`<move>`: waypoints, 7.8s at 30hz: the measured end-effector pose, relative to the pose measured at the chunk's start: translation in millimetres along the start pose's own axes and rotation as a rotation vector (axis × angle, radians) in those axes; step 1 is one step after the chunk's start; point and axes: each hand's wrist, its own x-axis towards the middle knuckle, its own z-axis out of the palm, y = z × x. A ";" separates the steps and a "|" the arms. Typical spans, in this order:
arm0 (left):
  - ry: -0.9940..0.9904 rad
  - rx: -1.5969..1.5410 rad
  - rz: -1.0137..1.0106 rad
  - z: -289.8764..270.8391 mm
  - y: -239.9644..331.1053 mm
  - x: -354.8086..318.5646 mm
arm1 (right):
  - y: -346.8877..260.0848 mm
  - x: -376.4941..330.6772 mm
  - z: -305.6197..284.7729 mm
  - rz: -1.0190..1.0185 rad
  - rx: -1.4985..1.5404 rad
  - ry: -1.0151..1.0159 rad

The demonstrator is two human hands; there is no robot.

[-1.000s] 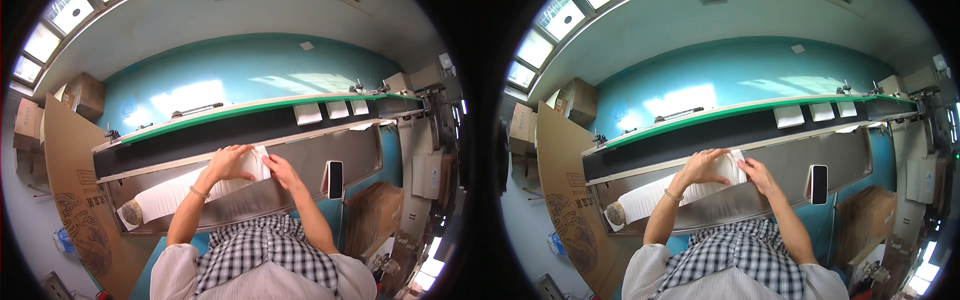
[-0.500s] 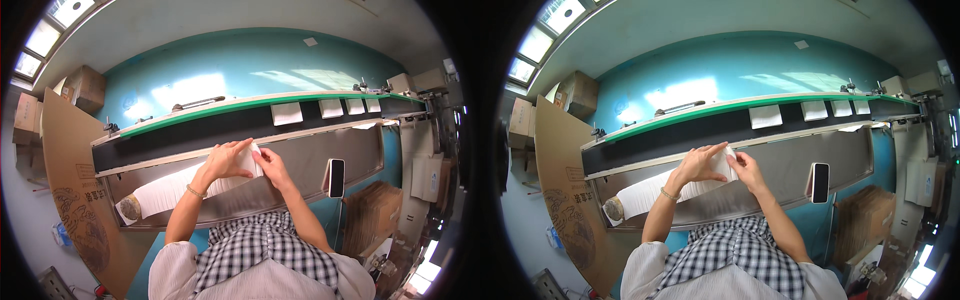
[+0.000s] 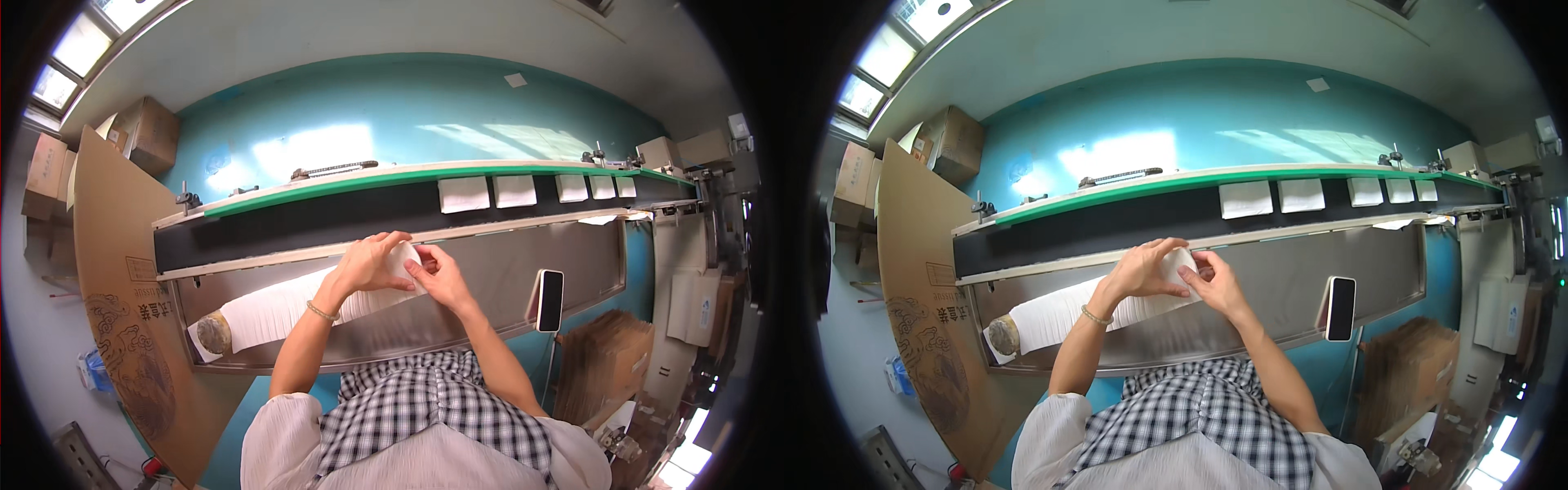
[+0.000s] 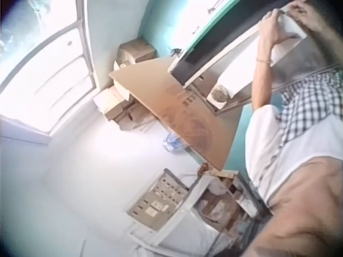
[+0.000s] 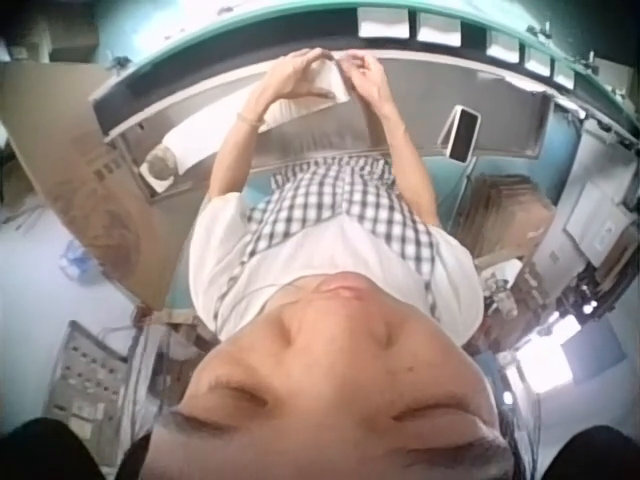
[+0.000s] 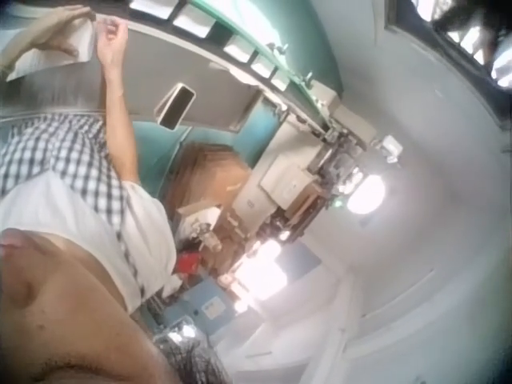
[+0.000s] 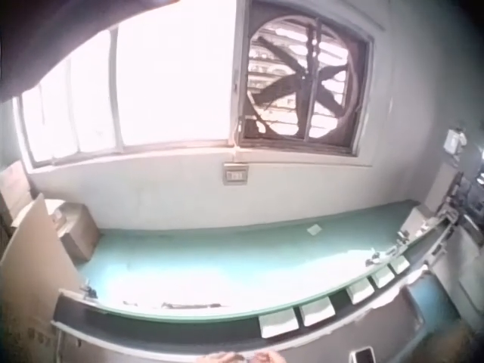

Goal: Manually taking stacks of folded paper products from a machine tray and placing them into a sorting bin or packaging area.

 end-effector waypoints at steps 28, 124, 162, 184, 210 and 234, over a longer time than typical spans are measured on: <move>0.015 -0.011 -0.027 -10.2 -6.2 -19.1 | 31.1 15.1 -22.0 0.077 0.152 0.040; 0.011 0.029 0.047 -25.4 -47.8 -53.6 | 5.5 -8.3 48.2 0.142 -0.019 0.031; 0.041 0.003 -0.066 -37.0 -62.4 -84.7 | 18.7 8.1 64.5 0.077 0.079 -0.016; 0.111 0.041 0.009 -45.4 -69.6 -95.3 | 8.7 48.2 64.4 0.125 0.636 0.240; 0.132 0.011 -0.057 -52.1 -83.3 -111.8 | 12.0 4.5 113.9 0.271 0.136 -0.060; 0.105 -0.004 -0.043 -60.5 -88.6 -123.9 | 15.0 40.7 107.9 0.163 0.377 0.104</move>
